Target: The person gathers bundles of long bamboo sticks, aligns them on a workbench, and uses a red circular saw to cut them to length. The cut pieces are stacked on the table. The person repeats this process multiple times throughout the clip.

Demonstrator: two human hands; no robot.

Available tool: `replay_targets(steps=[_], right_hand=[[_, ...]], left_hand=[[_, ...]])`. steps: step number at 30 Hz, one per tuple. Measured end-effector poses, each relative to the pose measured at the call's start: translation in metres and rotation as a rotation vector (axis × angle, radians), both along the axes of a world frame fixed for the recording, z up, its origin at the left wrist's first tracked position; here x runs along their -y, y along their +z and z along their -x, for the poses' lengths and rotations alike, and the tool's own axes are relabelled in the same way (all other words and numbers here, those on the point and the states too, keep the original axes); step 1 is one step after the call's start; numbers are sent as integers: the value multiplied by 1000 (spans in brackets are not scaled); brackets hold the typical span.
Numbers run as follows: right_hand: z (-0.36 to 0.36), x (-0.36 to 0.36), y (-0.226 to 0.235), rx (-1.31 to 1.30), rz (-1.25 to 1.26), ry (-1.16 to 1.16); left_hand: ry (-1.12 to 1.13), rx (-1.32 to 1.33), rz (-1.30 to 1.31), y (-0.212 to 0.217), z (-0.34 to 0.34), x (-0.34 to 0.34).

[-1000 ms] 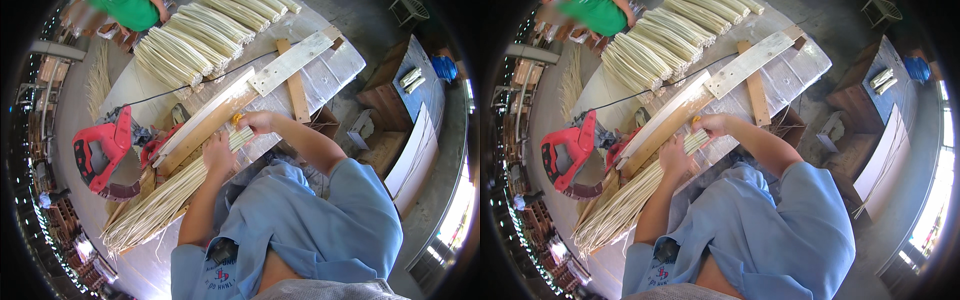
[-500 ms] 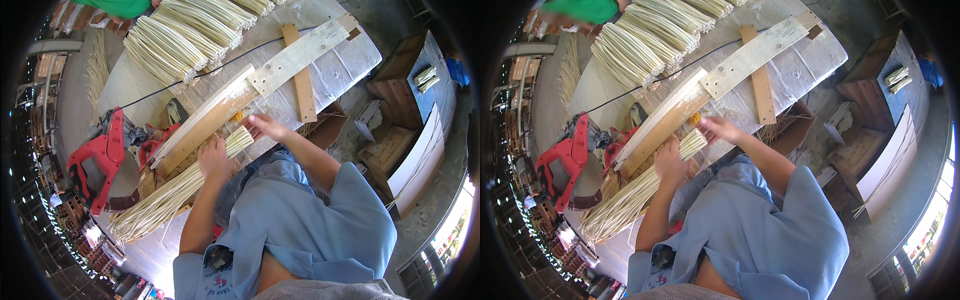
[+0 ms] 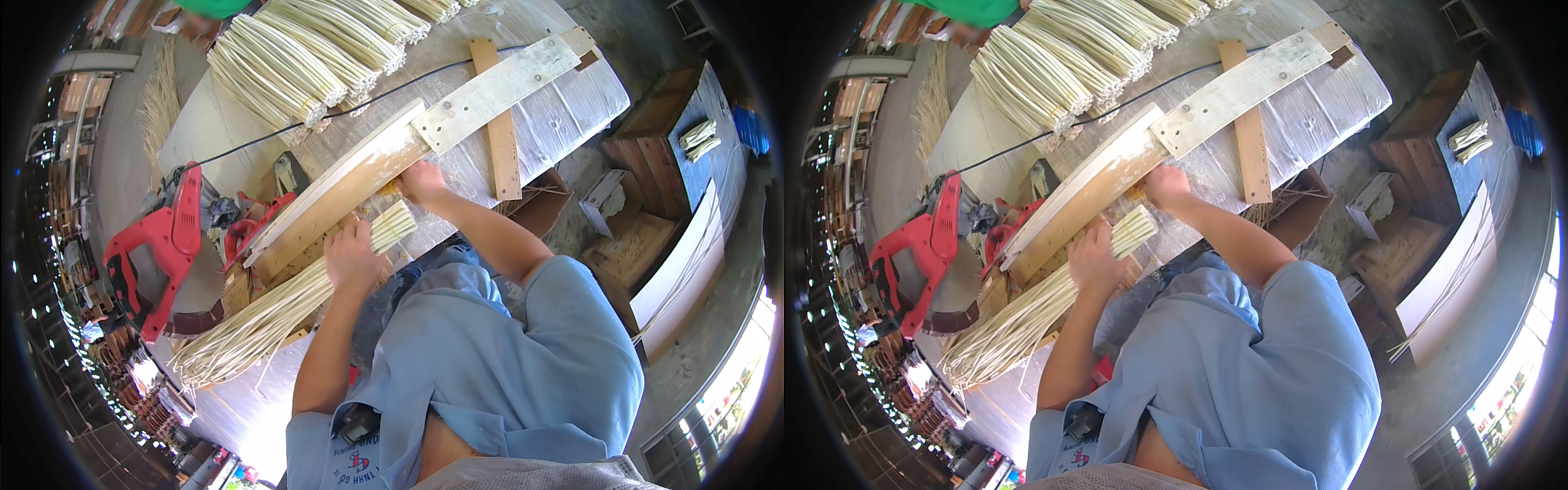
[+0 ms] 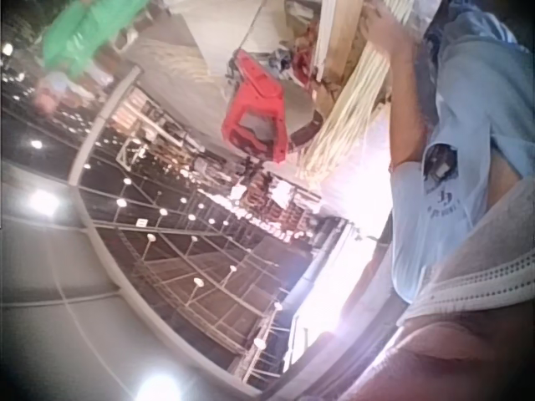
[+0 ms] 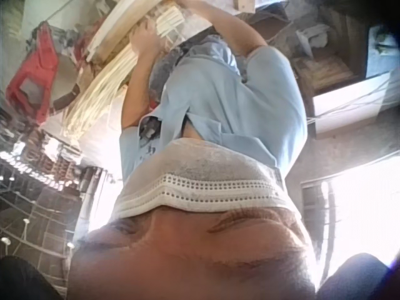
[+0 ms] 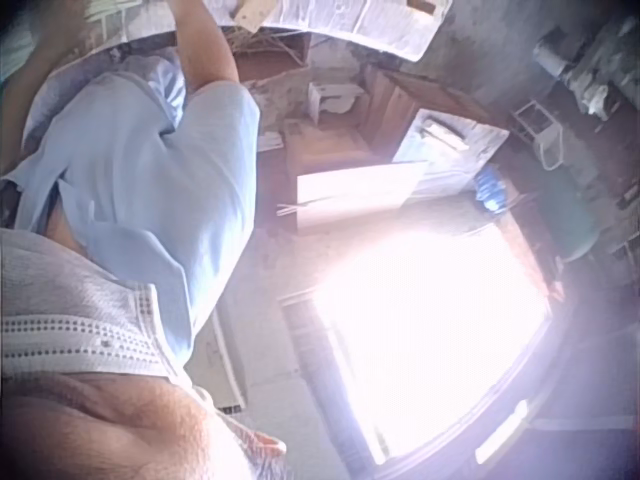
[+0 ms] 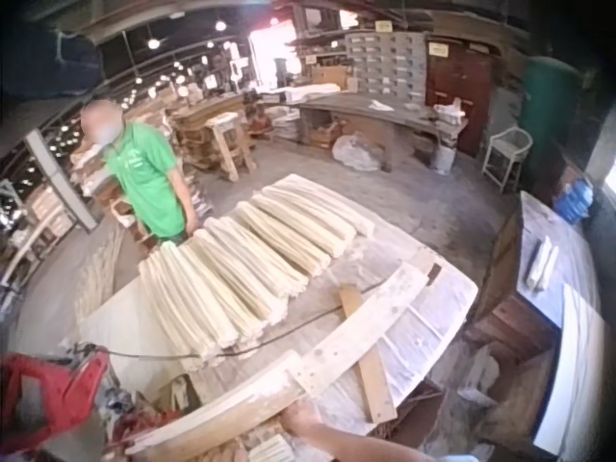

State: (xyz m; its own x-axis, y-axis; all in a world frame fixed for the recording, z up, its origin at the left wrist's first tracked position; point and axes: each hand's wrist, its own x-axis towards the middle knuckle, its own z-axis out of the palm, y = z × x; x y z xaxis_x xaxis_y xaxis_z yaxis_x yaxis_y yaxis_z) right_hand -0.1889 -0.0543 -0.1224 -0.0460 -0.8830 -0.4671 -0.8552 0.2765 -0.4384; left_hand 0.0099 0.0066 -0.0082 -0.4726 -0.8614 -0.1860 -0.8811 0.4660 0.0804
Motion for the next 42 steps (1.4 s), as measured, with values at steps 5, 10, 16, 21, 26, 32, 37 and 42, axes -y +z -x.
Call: replay_targets(steps=[5,10,16,21,26,32,37,42], right_hand=[[16,-12,-6,443,109,-171],[31,-16,-2,724,14,-323],[48,-41,18,1186,-95,-491],[53,-67,26,1316,-157,-469],[48,-100,12,1654,-356,-490],[51,-132,9,1732,-589,-436],[55,-132,12,1490,-546,-517],[52,-118,26,1523,-454,-439]], left_hand=[[7,25,-17,5,3,0],[18,29,-10,2,3,0],[7,7,14,2,4,0],[15,15,-20,3,5,0],[-8,24,-22,8,5,1],[22,25,-57,6,0,1],[-5,39,-57,11,3,0],[27,27,-59,5,2,-1]])
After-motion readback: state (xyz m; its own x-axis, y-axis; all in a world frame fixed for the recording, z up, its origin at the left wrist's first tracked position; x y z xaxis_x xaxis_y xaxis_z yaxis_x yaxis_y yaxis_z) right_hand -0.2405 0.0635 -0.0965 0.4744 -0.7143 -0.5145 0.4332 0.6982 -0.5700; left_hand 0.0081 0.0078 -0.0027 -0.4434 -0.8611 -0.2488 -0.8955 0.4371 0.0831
